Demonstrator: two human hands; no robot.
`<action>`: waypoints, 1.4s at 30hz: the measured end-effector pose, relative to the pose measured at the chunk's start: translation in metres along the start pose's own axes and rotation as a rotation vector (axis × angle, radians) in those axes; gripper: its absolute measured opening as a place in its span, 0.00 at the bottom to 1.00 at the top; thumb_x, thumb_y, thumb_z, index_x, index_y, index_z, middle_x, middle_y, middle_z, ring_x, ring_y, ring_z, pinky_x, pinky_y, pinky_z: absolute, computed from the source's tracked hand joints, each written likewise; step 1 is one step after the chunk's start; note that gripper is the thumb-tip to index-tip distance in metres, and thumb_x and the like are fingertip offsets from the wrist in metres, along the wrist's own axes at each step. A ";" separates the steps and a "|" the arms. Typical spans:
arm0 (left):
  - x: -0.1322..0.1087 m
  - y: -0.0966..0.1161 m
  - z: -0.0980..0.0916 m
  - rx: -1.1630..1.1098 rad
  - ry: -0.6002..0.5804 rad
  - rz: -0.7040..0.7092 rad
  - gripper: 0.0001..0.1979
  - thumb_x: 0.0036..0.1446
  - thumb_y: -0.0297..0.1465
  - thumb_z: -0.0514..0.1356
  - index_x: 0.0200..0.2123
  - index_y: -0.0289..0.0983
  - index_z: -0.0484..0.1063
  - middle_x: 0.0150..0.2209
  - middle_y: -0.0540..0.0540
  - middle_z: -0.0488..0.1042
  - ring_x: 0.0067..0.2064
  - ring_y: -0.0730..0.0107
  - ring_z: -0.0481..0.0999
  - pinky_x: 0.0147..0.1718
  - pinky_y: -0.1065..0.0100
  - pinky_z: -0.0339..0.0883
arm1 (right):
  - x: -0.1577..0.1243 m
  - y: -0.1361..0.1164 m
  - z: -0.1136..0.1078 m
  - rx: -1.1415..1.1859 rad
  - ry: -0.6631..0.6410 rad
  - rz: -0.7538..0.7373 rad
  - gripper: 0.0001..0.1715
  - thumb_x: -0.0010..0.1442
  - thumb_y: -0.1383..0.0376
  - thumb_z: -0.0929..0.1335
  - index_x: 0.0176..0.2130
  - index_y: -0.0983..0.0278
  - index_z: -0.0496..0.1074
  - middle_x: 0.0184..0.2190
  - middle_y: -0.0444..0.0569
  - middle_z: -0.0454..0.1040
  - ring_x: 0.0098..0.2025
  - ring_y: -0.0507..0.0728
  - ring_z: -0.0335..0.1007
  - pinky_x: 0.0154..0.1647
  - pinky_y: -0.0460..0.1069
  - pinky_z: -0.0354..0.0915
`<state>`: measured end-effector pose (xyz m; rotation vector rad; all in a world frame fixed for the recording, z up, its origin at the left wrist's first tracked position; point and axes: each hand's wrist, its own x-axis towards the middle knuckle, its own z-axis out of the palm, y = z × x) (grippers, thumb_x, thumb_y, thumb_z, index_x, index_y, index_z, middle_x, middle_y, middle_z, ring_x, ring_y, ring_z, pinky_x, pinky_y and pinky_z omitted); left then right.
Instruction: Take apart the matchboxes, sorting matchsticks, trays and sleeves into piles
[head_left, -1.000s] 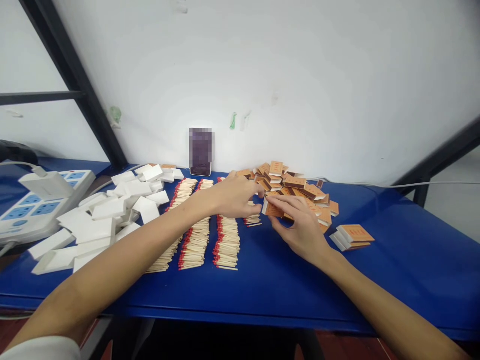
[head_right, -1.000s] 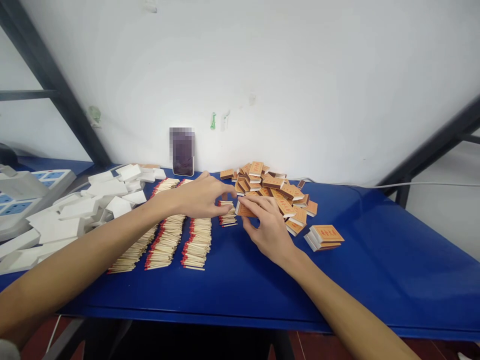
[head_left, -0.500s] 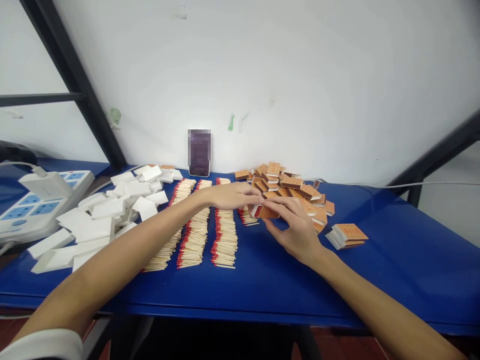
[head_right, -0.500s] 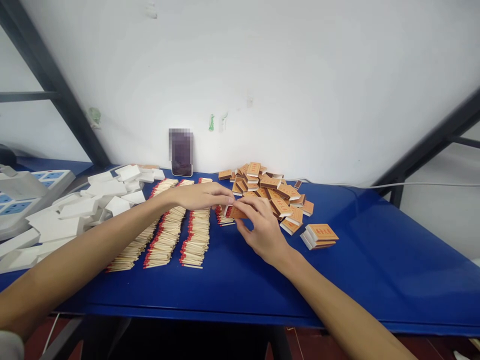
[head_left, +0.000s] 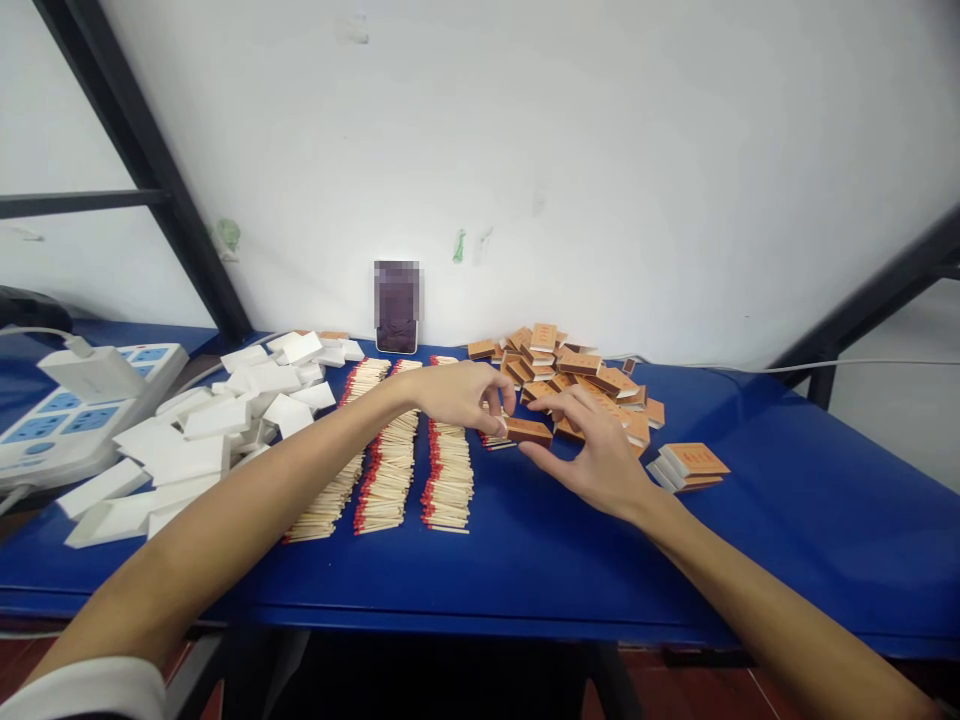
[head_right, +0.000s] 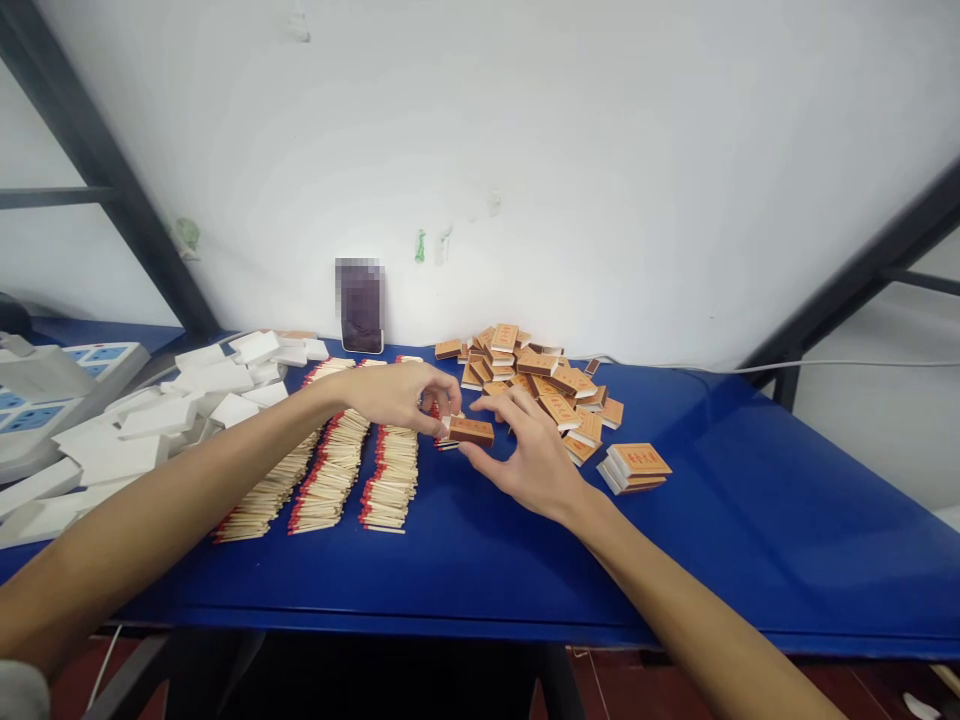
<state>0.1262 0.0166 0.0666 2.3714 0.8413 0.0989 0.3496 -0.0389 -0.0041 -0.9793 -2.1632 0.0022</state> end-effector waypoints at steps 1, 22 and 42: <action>0.000 0.001 0.001 0.033 0.028 0.009 0.12 0.51 0.33 0.65 0.39 0.36 0.72 0.36 0.48 0.79 0.35 0.69 0.75 0.32 0.69 0.63 | 0.000 0.000 -0.002 0.009 -0.027 0.025 0.18 0.63 0.57 0.69 0.50 0.59 0.68 0.42 0.51 0.71 0.42 0.60 0.70 0.42 0.56 0.68; 0.001 0.015 0.027 0.610 0.122 0.005 0.09 0.51 0.31 0.63 0.37 0.37 0.71 0.35 0.44 0.78 0.40 0.57 0.76 0.38 0.62 0.61 | 0.000 0.014 0.012 0.096 -0.235 -0.097 0.13 0.63 0.67 0.67 0.48 0.58 0.67 0.46 0.49 0.77 0.47 0.58 0.75 0.48 0.55 0.71; 0.000 0.012 0.029 0.610 0.094 -0.031 0.14 0.49 0.32 0.64 0.40 0.36 0.69 0.36 0.43 0.78 0.42 0.54 0.76 0.42 0.57 0.61 | 0.002 0.029 -0.017 -0.058 -0.212 -0.064 0.16 0.59 0.68 0.66 0.48 0.58 0.71 0.47 0.52 0.76 0.50 0.63 0.73 0.49 0.60 0.70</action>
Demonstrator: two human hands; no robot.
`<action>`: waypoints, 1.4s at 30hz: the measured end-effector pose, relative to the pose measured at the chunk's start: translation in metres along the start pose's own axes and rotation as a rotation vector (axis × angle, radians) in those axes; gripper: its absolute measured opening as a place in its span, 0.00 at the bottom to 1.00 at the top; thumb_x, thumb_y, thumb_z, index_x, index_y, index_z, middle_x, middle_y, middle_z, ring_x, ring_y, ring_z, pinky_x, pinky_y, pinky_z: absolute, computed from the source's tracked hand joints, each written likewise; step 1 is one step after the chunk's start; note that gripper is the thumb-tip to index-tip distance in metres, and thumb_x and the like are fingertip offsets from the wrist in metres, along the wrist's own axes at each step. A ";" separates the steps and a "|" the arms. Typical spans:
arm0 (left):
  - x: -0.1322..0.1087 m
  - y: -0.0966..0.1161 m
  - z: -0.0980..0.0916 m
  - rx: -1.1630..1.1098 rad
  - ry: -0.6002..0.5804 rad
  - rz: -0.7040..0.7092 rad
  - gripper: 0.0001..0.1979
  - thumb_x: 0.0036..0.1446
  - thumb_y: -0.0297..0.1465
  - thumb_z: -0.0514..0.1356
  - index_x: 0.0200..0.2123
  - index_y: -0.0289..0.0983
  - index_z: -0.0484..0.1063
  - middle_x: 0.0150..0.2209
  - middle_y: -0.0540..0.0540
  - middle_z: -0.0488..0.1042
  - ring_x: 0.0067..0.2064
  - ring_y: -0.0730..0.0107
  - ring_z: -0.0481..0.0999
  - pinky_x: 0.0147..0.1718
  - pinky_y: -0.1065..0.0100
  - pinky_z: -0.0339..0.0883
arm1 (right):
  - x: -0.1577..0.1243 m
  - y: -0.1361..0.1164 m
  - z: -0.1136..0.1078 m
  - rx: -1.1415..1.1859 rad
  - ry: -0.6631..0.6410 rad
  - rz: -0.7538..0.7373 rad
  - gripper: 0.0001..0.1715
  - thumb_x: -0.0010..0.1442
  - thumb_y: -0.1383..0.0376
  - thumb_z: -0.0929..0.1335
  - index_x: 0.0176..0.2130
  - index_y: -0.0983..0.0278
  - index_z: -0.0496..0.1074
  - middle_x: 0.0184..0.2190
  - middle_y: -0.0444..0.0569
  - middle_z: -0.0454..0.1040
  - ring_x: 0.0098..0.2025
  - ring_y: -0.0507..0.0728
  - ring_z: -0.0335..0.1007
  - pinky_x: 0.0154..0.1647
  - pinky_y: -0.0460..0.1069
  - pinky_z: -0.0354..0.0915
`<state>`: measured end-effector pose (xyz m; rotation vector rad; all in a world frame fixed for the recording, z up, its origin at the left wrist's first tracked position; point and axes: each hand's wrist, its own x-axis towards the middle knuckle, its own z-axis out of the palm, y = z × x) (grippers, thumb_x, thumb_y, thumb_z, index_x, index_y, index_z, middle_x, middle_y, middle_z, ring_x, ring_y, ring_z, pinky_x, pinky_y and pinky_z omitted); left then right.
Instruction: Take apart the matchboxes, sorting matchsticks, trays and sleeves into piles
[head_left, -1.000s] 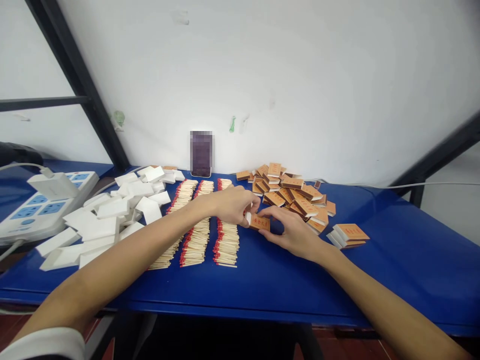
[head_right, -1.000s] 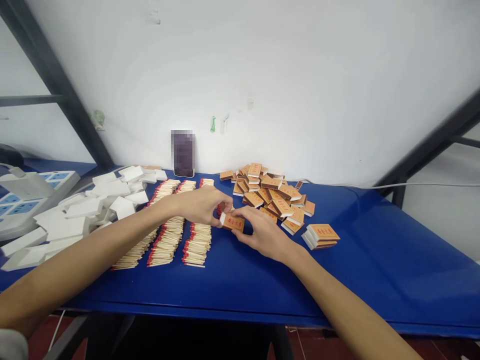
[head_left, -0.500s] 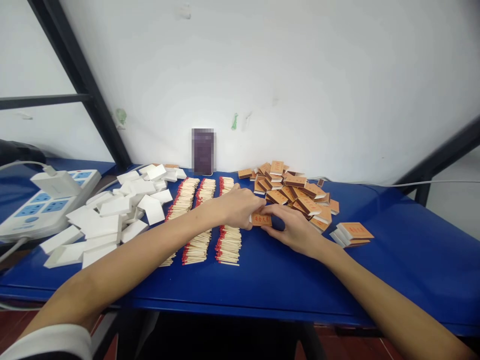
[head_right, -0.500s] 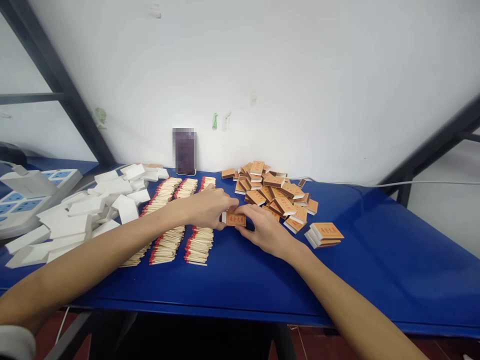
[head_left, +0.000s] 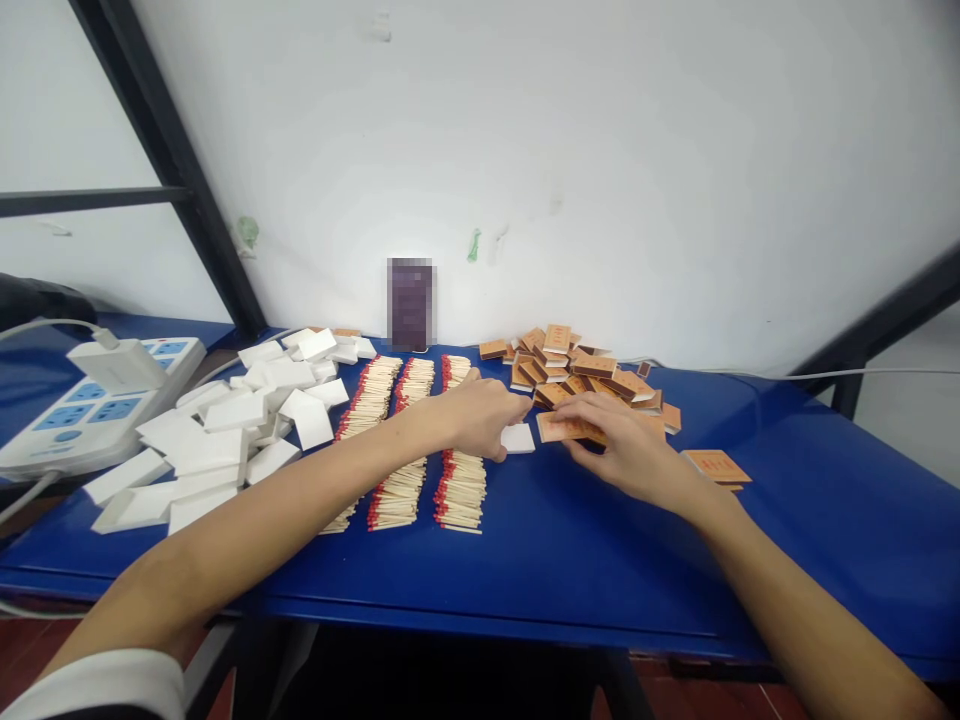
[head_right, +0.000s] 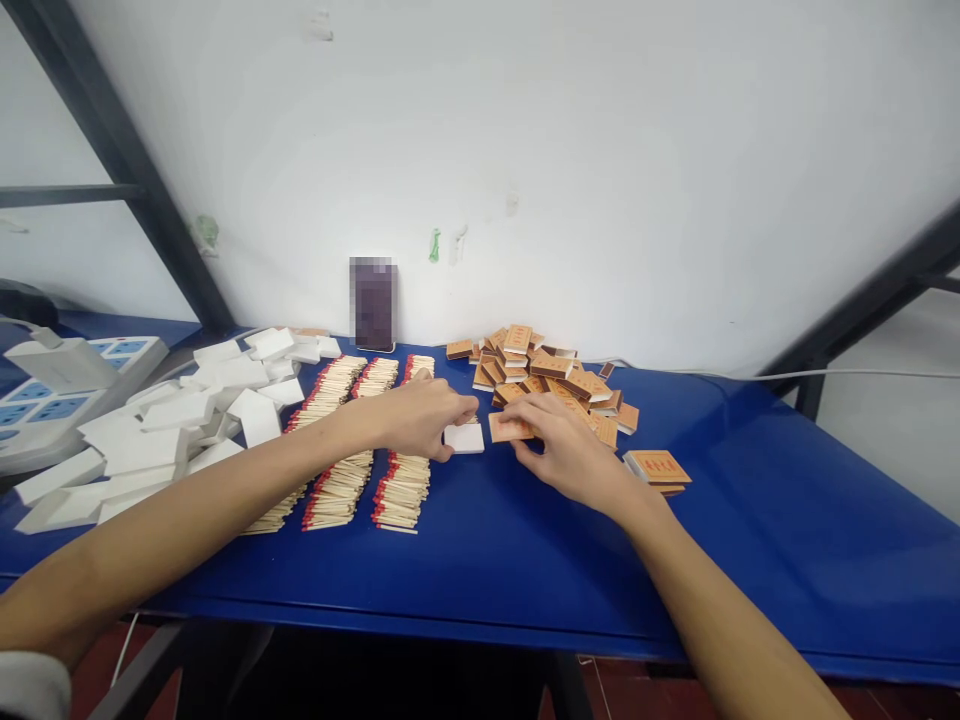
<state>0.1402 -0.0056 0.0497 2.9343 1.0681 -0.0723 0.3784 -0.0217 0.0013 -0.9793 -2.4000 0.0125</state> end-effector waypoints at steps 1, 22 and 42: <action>0.000 0.000 0.000 0.000 0.005 0.007 0.13 0.49 0.32 0.63 0.39 0.36 0.69 0.35 0.43 0.78 0.42 0.54 0.76 0.42 0.57 0.61 | 0.000 0.002 -0.003 -0.020 0.039 0.005 0.15 0.59 0.68 0.66 0.47 0.57 0.72 0.47 0.52 0.76 0.50 0.63 0.72 0.50 0.61 0.69; 0.001 -0.002 0.001 0.039 0.029 0.006 0.12 0.49 0.33 0.63 0.38 0.36 0.69 0.34 0.42 0.77 0.41 0.51 0.76 0.41 0.56 0.62 | -0.002 0.026 -0.025 -0.434 0.293 0.581 0.10 0.54 0.57 0.67 0.35 0.59 0.69 0.38 0.52 0.71 0.34 0.62 0.70 0.32 0.55 0.64; 0.001 -0.004 -0.007 -0.009 0.073 -0.026 0.14 0.49 0.37 0.65 0.35 0.37 0.67 0.31 0.45 0.75 0.37 0.57 0.74 0.40 0.59 0.59 | -0.002 -0.007 -0.001 -0.185 -0.111 -0.006 0.18 0.58 0.61 0.69 0.49 0.57 0.70 0.48 0.52 0.76 0.55 0.69 0.64 0.55 0.68 0.59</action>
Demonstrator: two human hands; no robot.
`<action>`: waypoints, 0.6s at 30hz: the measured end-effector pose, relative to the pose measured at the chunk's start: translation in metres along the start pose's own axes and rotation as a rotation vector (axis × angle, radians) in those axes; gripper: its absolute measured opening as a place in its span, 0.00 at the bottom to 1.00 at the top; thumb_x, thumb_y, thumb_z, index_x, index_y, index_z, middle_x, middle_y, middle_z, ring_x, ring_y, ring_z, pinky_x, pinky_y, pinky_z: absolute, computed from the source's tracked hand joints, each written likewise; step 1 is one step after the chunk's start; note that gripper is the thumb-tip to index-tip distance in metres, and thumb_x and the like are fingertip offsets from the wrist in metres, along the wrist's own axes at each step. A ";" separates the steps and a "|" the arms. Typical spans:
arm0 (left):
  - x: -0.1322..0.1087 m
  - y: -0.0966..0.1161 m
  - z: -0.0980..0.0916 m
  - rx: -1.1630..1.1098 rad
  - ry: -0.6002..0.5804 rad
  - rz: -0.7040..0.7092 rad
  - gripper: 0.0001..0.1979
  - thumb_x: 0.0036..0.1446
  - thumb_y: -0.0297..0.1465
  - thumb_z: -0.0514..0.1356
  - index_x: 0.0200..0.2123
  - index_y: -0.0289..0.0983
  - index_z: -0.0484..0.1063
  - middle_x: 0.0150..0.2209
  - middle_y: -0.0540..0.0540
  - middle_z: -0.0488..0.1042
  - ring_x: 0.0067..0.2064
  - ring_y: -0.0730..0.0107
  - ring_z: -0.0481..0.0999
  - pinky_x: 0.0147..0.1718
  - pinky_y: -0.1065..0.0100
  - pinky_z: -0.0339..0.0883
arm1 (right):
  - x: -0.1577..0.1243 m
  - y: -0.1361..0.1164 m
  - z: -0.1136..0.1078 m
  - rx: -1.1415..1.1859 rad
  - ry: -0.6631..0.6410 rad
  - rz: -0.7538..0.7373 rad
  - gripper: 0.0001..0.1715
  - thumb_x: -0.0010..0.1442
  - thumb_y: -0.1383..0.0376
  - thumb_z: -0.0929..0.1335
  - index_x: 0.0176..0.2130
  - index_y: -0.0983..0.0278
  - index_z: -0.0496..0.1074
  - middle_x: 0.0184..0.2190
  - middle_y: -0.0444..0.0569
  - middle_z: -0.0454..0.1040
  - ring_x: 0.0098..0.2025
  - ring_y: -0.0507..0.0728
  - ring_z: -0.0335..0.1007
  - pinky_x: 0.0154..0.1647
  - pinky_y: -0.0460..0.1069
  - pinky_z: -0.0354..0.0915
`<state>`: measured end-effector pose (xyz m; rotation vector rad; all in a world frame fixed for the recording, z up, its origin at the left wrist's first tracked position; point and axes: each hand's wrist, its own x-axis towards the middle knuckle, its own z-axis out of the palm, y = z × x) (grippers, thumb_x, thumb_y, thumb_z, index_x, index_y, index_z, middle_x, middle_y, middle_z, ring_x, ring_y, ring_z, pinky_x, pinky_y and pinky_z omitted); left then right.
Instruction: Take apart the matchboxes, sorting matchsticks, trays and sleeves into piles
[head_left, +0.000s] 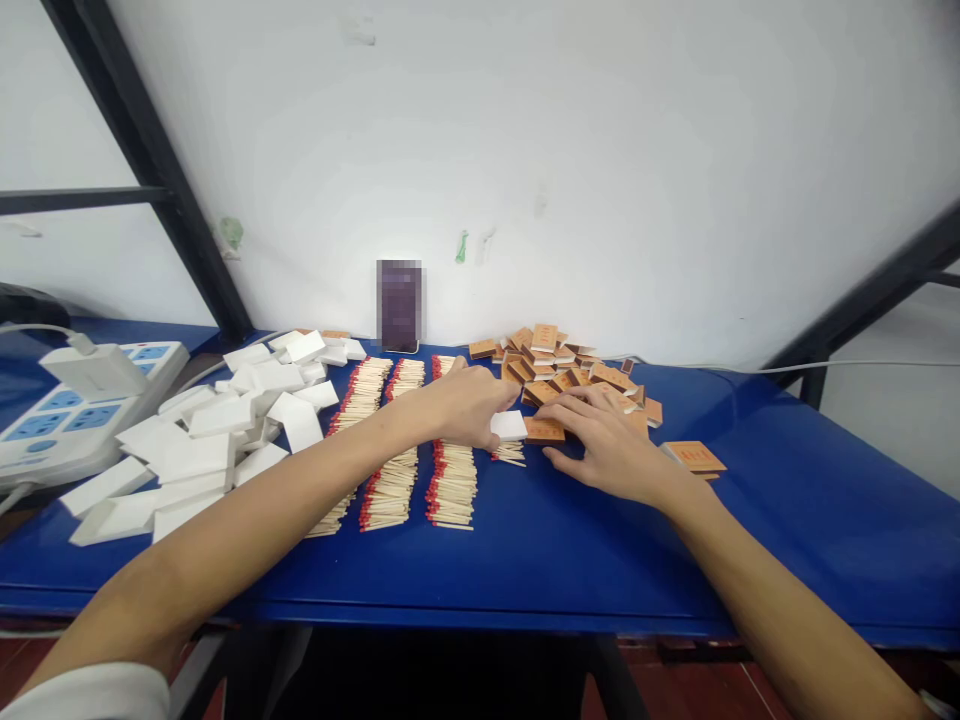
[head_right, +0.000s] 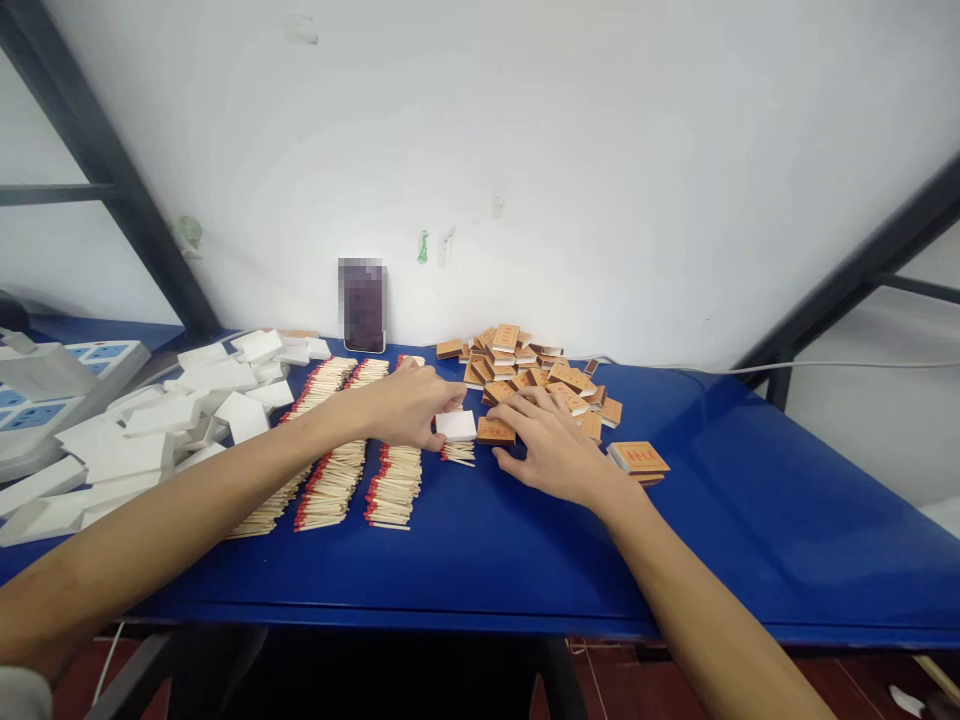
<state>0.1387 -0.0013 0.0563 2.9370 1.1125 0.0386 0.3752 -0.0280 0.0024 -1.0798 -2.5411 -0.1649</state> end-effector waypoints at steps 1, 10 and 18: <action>0.000 0.000 -0.003 -0.005 0.002 -0.004 0.14 0.48 0.37 0.64 0.35 0.37 0.67 0.32 0.45 0.75 0.37 0.58 0.74 0.40 0.59 0.59 | 0.000 0.000 0.003 -0.011 -0.001 0.010 0.15 0.59 0.62 0.69 0.47 0.57 0.70 0.47 0.51 0.76 0.54 0.68 0.65 0.54 0.67 0.59; -0.065 -0.037 -0.056 0.109 0.078 -0.281 0.14 0.51 0.38 0.59 0.39 0.38 0.67 0.32 0.47 0.76 0.34 0.62 0.73 0.40 0.62 0.56 | 0.011 0.042 -0.019 -0.049 0.317 0.330 0.11 0.57 0.57 0.68 0.38 0.60 0.67 0.38 0.52 0.75 0.41 0.64 0.70 0.43 0.57 0.64; -0.169 -0.065 -0.070 0.284 0.067 -0.641 0.19 0.60 0.38 0.51 0.50 0.35 0.69 0.43 0.42 0.78 0.44 0.62 0.72 0.47 0.60 0.53 | 0.035 0.078 -0.039 -0.092 0.109 0.515 0.19 0.59 0.49 0.67 0.30 0.60 0.64 0.32 0.52 0.73 0.37 0.61 0.69 0.33 0.53 0.60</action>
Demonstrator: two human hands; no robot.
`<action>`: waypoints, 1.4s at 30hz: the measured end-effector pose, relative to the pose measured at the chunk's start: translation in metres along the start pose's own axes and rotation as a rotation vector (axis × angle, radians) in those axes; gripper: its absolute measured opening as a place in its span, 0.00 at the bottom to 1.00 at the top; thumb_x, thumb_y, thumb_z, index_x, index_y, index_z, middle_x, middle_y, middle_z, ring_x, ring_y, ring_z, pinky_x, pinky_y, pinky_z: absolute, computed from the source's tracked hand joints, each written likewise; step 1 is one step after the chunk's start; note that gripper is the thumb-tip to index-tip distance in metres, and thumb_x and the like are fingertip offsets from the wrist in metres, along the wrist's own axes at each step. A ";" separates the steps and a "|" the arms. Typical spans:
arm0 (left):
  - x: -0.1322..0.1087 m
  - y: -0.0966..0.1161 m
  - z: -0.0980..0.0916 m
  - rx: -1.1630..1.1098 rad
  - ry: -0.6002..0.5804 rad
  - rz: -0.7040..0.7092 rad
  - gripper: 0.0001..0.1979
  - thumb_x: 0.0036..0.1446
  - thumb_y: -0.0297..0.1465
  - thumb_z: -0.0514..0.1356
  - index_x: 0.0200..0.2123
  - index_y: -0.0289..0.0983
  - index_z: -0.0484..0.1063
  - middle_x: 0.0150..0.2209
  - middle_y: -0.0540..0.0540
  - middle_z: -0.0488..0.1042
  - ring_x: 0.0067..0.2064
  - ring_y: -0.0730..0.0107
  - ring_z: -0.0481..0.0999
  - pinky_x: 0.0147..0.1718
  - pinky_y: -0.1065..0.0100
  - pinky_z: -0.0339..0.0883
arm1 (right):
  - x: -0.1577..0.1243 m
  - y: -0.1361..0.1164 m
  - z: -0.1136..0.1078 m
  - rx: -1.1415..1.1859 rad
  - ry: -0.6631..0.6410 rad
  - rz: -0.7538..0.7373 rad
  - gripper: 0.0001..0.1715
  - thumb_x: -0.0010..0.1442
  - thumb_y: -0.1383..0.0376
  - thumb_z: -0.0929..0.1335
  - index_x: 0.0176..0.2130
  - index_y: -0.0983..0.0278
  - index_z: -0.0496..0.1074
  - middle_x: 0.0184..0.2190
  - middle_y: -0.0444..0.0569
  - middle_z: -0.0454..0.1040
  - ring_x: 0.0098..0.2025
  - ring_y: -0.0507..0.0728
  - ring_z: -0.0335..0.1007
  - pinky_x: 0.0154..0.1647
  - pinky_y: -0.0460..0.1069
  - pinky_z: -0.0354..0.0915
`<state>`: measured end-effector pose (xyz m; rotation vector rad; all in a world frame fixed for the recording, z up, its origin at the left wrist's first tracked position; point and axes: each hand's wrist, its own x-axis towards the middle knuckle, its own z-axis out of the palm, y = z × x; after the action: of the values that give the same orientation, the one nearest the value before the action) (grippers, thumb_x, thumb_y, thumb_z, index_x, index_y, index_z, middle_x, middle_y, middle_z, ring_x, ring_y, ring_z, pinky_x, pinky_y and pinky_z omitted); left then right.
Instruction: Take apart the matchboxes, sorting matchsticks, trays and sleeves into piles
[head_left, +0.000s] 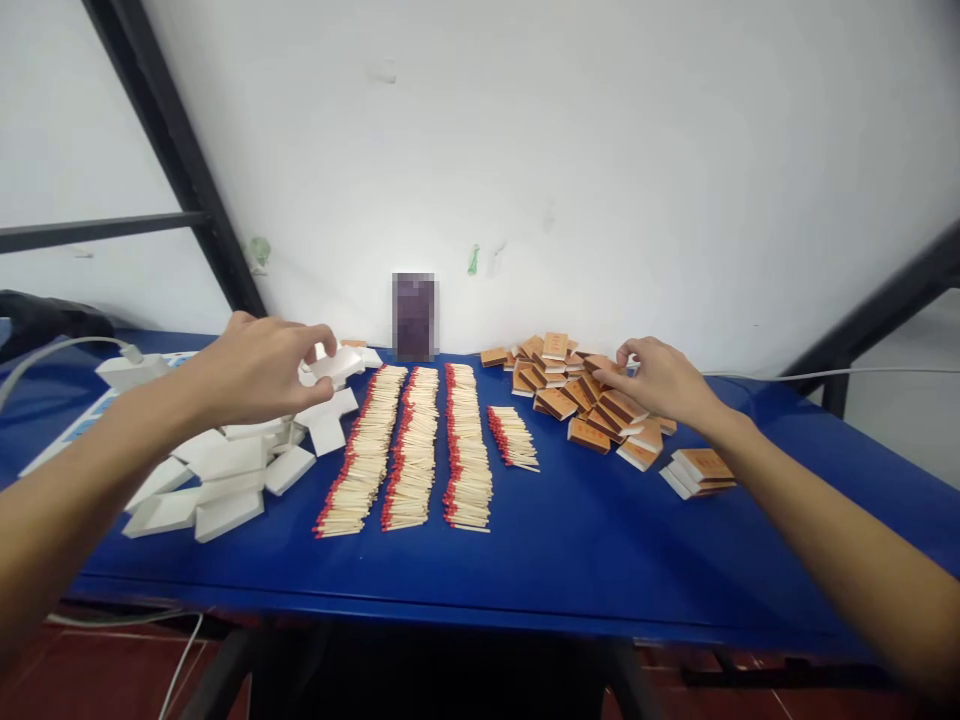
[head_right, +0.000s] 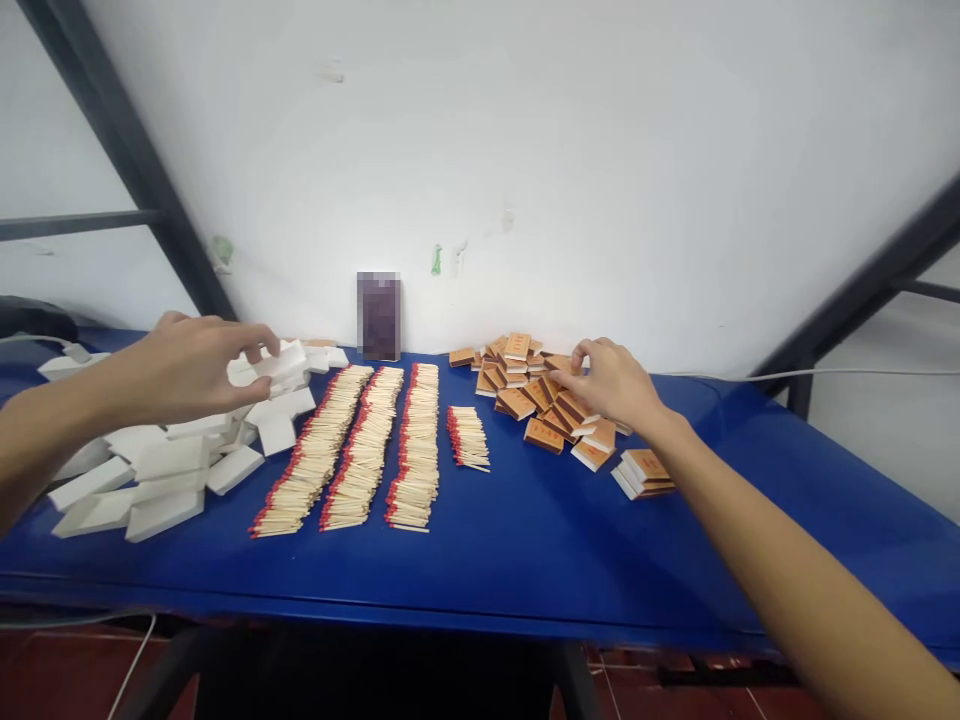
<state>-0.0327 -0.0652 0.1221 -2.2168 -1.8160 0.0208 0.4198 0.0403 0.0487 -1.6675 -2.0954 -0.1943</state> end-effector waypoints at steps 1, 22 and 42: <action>-0.010 -0.006 0.003 0.023 -0.001 -0.031 0.19 0.61 0.37 0.50 0.49 0.34 0.69 0.43 0.42 0.78 0.44 0.62 0.72 0.47 0.59 0.53 | -0.005 0.001 -0.003 -0.003 0.009 -0.028 0.21 0.61 0.46 0.66 0.29 0.60 0.64 0.33 0.54 0.74 0.38 0.61 0.69 0.35 0.53 0.60; -0.059 -0.033 0.040 0.072 0.011 -0.135 0.18 0.65 0.41 0.53 0.49 0.35 0.72 0.47 0.38 0.76 0.48 0.53 0.72 0.49 0.53 0.57 | -0.139 0.101 0.003 0.153 -0.177 -0.191 0.20 0.60 0.50 0.66 0.51 0.40 0.74 0.56 0.50 0.75 0.57 0.67 0.71 0.54 0.64 0.70; 0.053 0.141 0.028 -0.886 -0.132 0.513 0.17 0.66 0.43 0.51 0.38 0.38 0.73 0.27 0.51 0.73 0.28 0.72 0.71 0.30 0.68 0.60 | -0.088 -0.098 0.020 0.317 0.255 -0.569 0.21 0.61 0.70 0.69 0.54 0.59 0.69 0.47 0.51 0.78 0.49 0.60 0.73 0.49 0.56 0.71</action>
<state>0.1091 -0.0328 0.0729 -3.2978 -1.3881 -0.6656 0.3365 -0.0557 0.0097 -0.7970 -2.2082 -0.2216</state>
